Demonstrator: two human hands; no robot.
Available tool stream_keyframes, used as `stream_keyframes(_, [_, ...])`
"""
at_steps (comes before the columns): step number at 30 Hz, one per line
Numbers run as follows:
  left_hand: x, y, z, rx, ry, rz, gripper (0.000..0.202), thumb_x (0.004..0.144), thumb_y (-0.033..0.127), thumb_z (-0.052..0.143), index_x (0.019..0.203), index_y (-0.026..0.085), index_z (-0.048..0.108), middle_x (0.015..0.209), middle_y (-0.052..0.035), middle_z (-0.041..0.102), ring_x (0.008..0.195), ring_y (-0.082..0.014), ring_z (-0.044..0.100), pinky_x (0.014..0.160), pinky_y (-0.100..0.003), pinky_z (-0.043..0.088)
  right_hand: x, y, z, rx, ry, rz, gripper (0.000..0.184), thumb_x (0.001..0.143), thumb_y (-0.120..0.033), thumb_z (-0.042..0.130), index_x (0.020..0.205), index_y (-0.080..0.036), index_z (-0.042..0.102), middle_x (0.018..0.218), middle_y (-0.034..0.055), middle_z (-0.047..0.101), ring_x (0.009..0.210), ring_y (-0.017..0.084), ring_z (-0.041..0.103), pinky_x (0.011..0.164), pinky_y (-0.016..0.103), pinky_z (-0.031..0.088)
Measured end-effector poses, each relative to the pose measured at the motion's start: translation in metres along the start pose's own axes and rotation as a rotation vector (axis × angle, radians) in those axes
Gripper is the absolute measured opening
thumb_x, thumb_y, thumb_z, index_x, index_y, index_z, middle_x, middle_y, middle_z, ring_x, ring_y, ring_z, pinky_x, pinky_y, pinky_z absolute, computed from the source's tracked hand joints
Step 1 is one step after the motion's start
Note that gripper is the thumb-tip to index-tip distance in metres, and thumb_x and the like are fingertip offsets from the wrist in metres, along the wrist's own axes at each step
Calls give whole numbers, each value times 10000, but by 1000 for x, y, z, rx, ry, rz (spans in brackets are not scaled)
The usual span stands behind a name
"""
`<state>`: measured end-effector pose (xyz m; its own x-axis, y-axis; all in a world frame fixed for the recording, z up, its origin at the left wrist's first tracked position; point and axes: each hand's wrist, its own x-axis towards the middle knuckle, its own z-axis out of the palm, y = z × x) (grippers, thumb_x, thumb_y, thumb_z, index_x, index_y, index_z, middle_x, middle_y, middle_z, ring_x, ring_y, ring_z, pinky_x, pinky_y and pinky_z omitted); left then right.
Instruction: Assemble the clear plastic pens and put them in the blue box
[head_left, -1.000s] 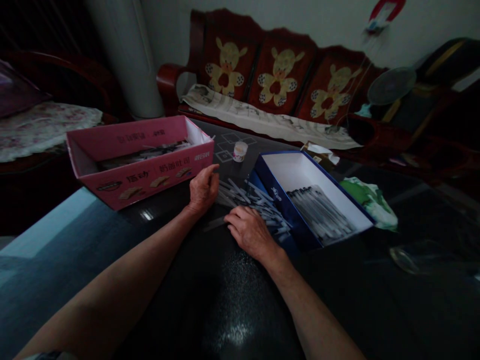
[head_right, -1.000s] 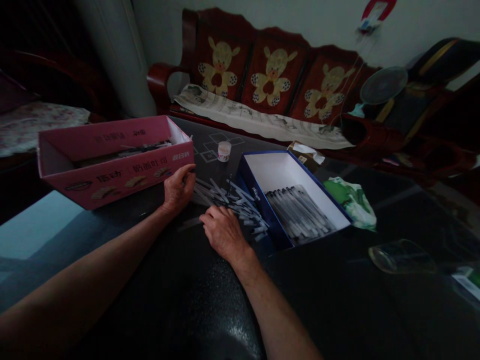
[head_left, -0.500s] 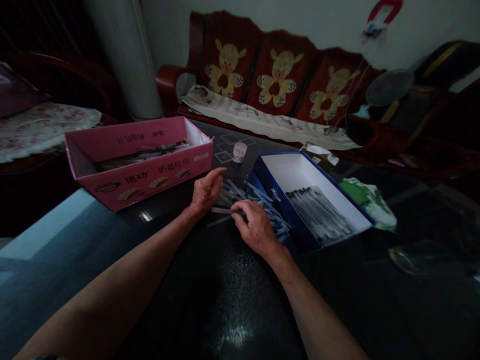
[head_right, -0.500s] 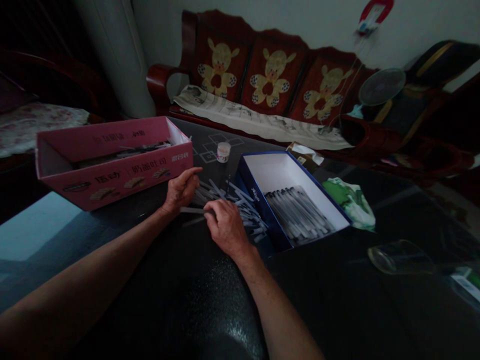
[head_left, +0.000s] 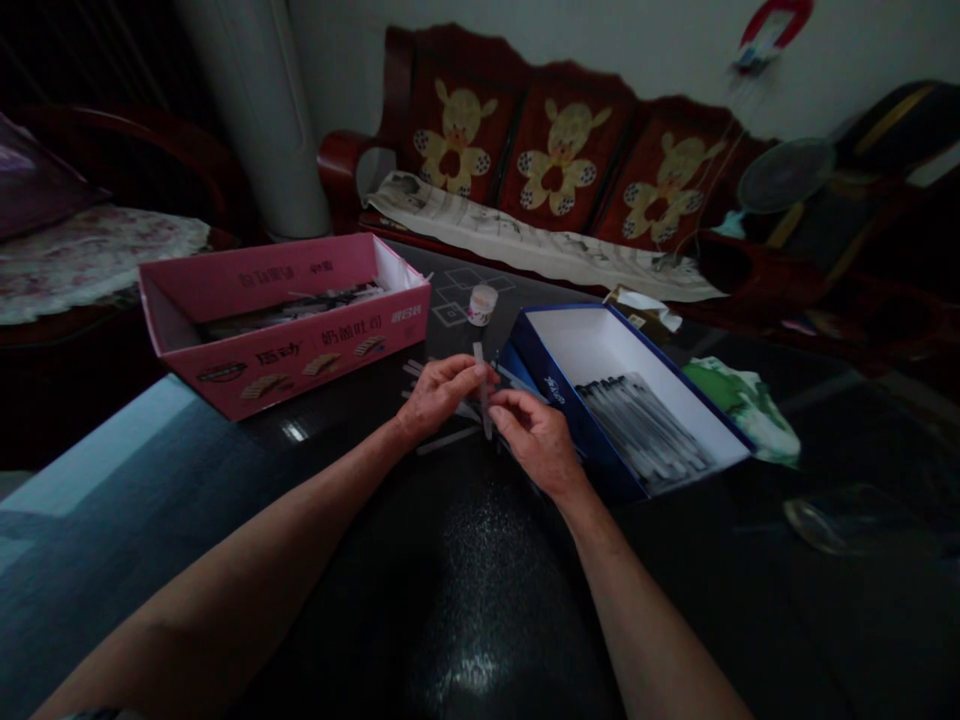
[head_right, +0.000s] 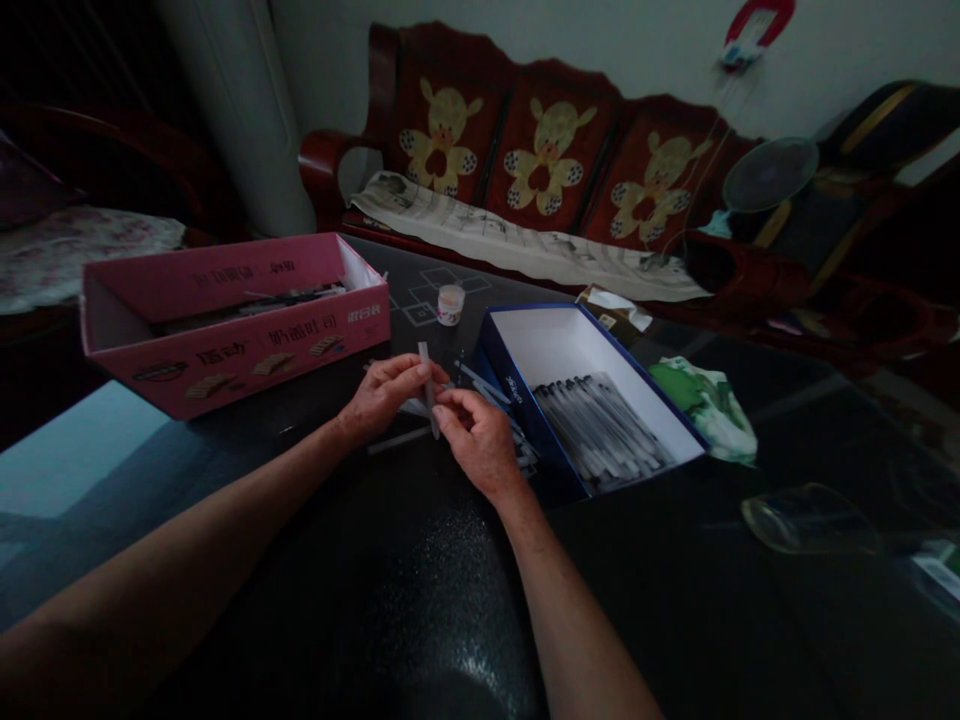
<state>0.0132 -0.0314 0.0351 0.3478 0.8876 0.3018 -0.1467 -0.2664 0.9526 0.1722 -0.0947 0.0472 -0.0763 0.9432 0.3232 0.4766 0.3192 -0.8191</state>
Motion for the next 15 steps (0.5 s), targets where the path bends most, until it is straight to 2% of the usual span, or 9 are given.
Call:
stream_keyframes(3, [7, -5, -8, -125, 111, -53, 336, 877, 434, 501, 942, 123, 612, 694, -28, 643, 545, -112, 603, 522, -222, 500, 2, 5, -13, -304, -49, -58, 145, 841, -239, 558, 844, -196, 697, 849, 46, 669, 799, 171, 618, 751, 296, 454])
stream_keyframes(6, [12, -11, -21, 63, 227, 65, 328, 877, 383, 507, 1065, 128, 592, 607, 28, 559, 451, -65, 486, 458, -172, 404, 2, 12, -24, -478, -152, 11, 141, 808, -195, 575, 828, -187, 714, 802, 47, 656, 738, 167, 614, 707, 290, 450])
stream_keyframes(8, [13, -15, -29, 351, 266, 169, 318, 886, 315, 488, 1122, 128, 590, 637, 16, 577, 516, -78, 512, 527, -185, 431, 1, 16, -27, -525, -207, 61, 137, 794, -207, 593, 836, -182, 721, 791, 48, 649, 714, 166, 610, 686, 288, 448])
stream_keyframes(11, [11, -22, -35, 758, 252, 284, 303, 891, 227, 451, 1138, 123, 594, 852, -57, 664, 753, -134, 615, 716, -239, 490, 0, 20, -26, -547, -242, 105, 129, 771, -224, 616, 823, -178, 724, 789, 46, 641, 690, 161, 604, 662, 285, 445])
stream_keyframes(13, [9, -24, -35, 915, 198, 323, 299, 905, 214, 430, 1141, 128, 593, 975, -88, 672, 874, -163, 630, 787, -264, 497, -1, 19, -26, -549, -257, 101, 121, 763, -203, 602, 788, -186, 720, 773, 37, 634, 666, 151, 595, 639, 278, 436])
stream_keyframes(15, [7, -25, -33, 1006, 154, 332, 286, 927, 249, 432, 1126, 142, 607, 1003, -90, 673, 910, -174, 637, 793, -268, 505, 0, 18, -27, -539, -254, 81, 127, 760, -181, 582, 745, -190, 708, 753, 29, 631, 650, 142, 586, 625, 275, 428])
